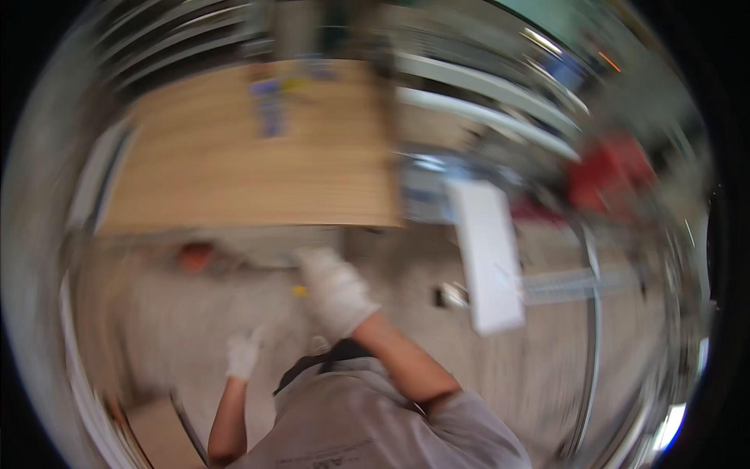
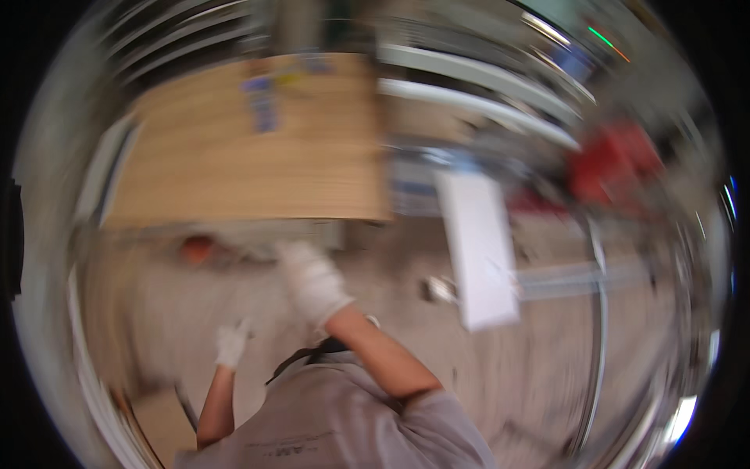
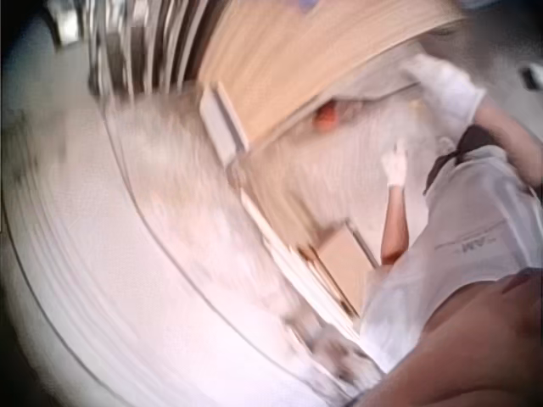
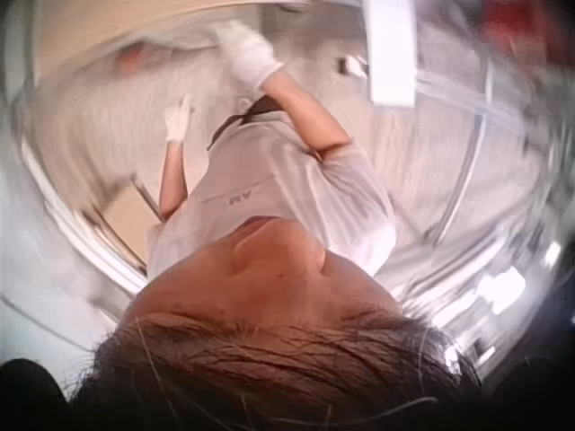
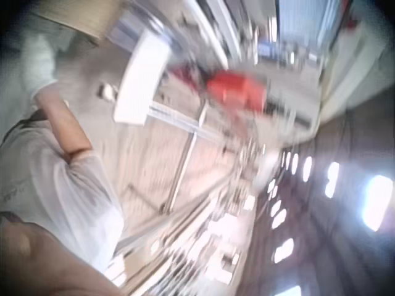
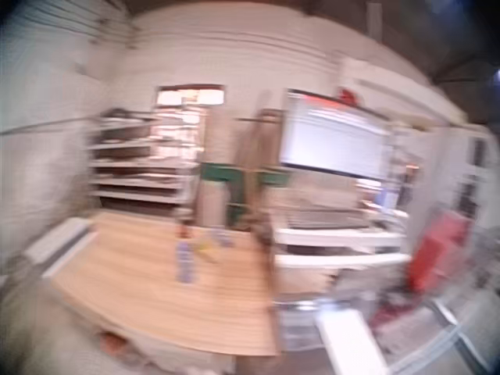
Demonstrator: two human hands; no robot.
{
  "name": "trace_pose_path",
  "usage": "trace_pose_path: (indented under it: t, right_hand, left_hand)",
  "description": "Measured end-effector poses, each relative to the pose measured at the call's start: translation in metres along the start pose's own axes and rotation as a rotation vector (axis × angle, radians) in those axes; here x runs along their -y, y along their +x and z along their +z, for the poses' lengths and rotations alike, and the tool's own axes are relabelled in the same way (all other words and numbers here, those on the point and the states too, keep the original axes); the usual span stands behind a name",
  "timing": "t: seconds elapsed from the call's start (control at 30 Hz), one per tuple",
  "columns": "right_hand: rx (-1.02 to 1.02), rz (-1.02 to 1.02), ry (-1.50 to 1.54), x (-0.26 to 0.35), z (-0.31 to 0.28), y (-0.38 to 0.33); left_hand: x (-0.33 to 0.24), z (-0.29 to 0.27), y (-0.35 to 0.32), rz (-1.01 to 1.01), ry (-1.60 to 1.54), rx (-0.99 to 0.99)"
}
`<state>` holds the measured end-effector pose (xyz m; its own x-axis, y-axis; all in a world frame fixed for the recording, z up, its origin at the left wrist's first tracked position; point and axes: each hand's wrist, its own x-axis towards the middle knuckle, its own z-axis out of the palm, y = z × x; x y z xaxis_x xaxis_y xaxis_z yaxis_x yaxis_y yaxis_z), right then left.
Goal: The person picks up white rectangular panels from a stack, places them onto a conveyor belt, and uses a computer mouse to operate a machine. The person repeats this process with multiple panels, including larger ones, and stacks the processed panels.
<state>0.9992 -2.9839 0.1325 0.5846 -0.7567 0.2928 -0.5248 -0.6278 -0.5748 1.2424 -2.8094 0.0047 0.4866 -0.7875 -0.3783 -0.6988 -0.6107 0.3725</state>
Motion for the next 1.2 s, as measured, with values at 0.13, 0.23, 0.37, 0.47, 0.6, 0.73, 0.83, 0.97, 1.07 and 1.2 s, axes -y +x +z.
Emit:
trace_pose_path:
  t: [0.13,0.23,0.37,0.47,0.6,0.73,0.83,0.97,1.07,1.2]
  right_hand:
    - [0.11,0.018,-0.23,0.182,0.175,0.164]
    - [0.132,-0.149,-0.252,0.27,0.286,0.209]
    - [0.028,-0.189,-0.31,0.309,0.388,0.212]
    - [0.002,-0.268,-0.417,0.332,0.443,0.233]
    - [0.002,0.016,-0.721,0.441,0.522,0.202]
    - [-0.247,-0.383,-0.531,0.673,0.637,0.099]
    - [-0.115,-0.597,-0.318,0.877,0.743,-0.009]
    - [0.373,-0.579,-0.138,1.108,0.865,-0.15]
    - [0.567,-0.602,-0.079,1.241,0.939,-0.218]
    - [0.779,-0.627,-0.183,1.386,1.057,-0.261]
  left_hand:
    - [0.256,-0.142,-0.023,-0.246,-0.333,-0.035]
    - [0.407,-0.189,-0.128,-0.398,-0.469,-0.244]
    - [0.538,-0.202,-0.285,-0.646,-0.388,-0.285]
    - [0.606,-0.195,-0.344,-0.8,-0.317,-0.309]
    - [0.725,-0.17,-0.444,-1.058,-0.469,-0.351]
    - [0.867,-0.148,-0.537,-1.174,-0.562,-0.379]
    - [1.004,-0.166,-0.603,-1.028,-0.435,-0.312]
    - [1.19,-0.237,-0.711,-0.891,-0.13,-0.487]
    - [1.32,-0.31,-0.78,-0.778,0.256,-0.552]
    - [1.479,-0.374,-0.832,-0.957,-0.214,-0.712]
